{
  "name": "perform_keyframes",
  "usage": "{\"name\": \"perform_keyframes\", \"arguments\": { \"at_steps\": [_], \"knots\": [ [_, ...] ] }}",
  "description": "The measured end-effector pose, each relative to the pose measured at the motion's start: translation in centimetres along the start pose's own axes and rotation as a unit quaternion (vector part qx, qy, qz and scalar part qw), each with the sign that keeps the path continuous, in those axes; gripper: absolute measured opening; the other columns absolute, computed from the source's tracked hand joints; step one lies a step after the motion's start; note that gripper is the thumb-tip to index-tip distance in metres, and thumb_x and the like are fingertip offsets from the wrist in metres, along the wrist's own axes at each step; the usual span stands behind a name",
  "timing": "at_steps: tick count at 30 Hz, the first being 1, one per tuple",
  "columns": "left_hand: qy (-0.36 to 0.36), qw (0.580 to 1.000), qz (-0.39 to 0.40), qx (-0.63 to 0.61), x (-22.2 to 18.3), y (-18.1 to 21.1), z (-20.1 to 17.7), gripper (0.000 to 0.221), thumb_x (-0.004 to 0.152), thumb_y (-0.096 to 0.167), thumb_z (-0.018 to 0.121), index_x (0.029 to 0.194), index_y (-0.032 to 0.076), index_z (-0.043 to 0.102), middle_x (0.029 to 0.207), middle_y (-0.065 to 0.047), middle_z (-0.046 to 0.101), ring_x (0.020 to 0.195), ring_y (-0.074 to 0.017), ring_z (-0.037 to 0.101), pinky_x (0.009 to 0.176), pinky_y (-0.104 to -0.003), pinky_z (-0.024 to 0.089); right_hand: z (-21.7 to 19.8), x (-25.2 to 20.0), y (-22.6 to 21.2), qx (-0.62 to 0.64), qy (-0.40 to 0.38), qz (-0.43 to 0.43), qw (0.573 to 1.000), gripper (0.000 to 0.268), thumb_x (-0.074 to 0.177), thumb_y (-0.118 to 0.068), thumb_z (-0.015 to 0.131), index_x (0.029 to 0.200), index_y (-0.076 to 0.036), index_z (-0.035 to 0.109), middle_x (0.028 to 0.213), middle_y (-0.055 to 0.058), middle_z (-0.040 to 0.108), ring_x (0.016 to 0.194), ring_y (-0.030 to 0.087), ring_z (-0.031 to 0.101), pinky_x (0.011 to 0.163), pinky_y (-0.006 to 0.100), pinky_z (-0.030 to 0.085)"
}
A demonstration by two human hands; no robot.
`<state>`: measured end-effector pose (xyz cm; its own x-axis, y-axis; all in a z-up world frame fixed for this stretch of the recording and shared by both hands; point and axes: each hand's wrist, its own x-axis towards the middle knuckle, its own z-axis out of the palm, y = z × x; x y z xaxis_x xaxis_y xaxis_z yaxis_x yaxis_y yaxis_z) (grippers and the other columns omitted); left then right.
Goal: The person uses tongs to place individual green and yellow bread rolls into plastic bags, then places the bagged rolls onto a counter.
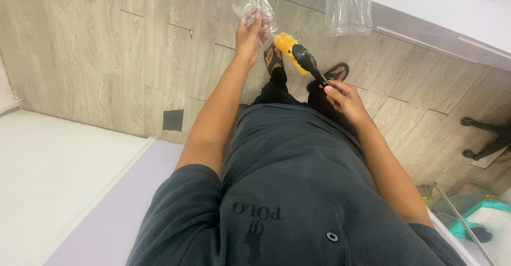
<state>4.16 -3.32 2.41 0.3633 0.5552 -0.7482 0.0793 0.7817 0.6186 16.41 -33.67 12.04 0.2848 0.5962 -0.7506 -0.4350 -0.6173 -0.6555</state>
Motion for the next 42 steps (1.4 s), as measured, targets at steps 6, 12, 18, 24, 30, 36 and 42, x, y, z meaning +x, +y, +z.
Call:
{"name": "perform_keyframes", "arguments": {
  "at_steps": [6,12,18,24,30,36,42],
  "knots": [
    [-0.035,0.994,0.016,-0.102,1.0,-1.3,0.8,0.062,0.083,0.016,0.084,0.139,0.005,0.061,0.115,-0.017,0.074,0.096,-0.0237,0.071,0.082,-0.030,0.062,-0.9,-0.2,-0.4,0.007,0.010,0.007,1.000,0.031,0.103,-0.032,0.062,0.124,-0.011,0.069,0.070,-0.001,0.044,0.060,0.007,0.039,0.049,0.021,0.025],
    [-0.011,0.993,-0.014,-0.115,-0.6,-0.2,2.2,0.070,0.084,0.027,0.078,0.143,0.003,0.048,0.122,-0.016,0.073,0.105,-0.0267,0.072,0.087,-0.034,0.061,-1.0,-0.1,-0.4,0.014,0.016,0.020,1.000,0.031,0.102,-0.032,0.064,0.125,-0.011,0.070,0.076,-0.004,0.047,0.067,0.006,0.043,0.053,0.019,0.027],
    [0.004,0.992,0.037,-0.118,0.2,-2.0,1.2,0.049,0.092,0.024,0.075,0.137,0.006,0.065,0.117,-0.012,0.076,0.095,-0.0201,0.074,0.082,-0.030,0.061,-0.2,-0.3,-1.5,0.005,-0.004,-0.003,1.000,0.030,0.103,-0.030,0.062,0.124,-0.009,0.069,0.071,-0.001,0.043,0.062,0.008,0.040,0.051,0.021,0.026],
    [0.032,0.993,0.050,-0.100,-1.6,-1.0,2.4,0.053,0.087,0.036,0.076,0.131,0.006,0.068,0.119,-0.015,0.076,0.102,-0.0273,0.075,0.089,-0.039,0.063,0.7,1.0,-1.0,0.010,-0.004,-0.003,1.000,0.027,0.104,-0.029,0.063,0.122,-0.009,0.069,0.071,0.000,0.044,0.064,0.008,0.042,0.051,0.021,0.027],
    [0.015,0.989,0.004,-0.146,-4.2,0.5,3.7,0.081,0.074,0.037,0.080,0.142,0.002,0.053,0.134,-0.025,0.068,0.119,-0.0304,0.067,0.098,-0.042,0.059,1.6,1.8,-1.3,0.025,-0.005,-0.019,0.999,0.026,0.104,-0.030,0.062,0.119,-0.009,0.067,0.068,0.001,0.044,0.058,0.009,0.038,0.049,0.022,0.027],
    [-0.037,0.990,0.025,-0.135,-3.5,0.3,2.7,0.082,0.074,0.014,0.087,0.147,0.005,0.051,0.142,-0.024,0.057,0.118,-0.0317,0.067,0.098,-0.042,0.062,2.4,2.0,-1.7,0.026,0.007,-0.026,0.999,0.027,0.104,-0.030,0.062,0.118,-0.008,0.067,0.066,0.000,0.041,0.056,0.008,0.034,0.046,0.021,0.024],
    [-0.068,0.992,-0.004,-0.109,-4.0,-0.1,3.2,0.087,0.074,0.023,0.088,0.150,0.010,0.048,0.125,-0.020,0.070,0.100,-0.0261,0.069,0.079,-0.038,0.061,3.3,2.2,-2.2,0.034,0.016,-0.017,0.999,0.026,0.104,-0.030,0.063,0.118,-0.008,0.066,0.069,0.001,0.044,0.057,0.008,0.036,0.045,0.021,0.024]
  ]
}}
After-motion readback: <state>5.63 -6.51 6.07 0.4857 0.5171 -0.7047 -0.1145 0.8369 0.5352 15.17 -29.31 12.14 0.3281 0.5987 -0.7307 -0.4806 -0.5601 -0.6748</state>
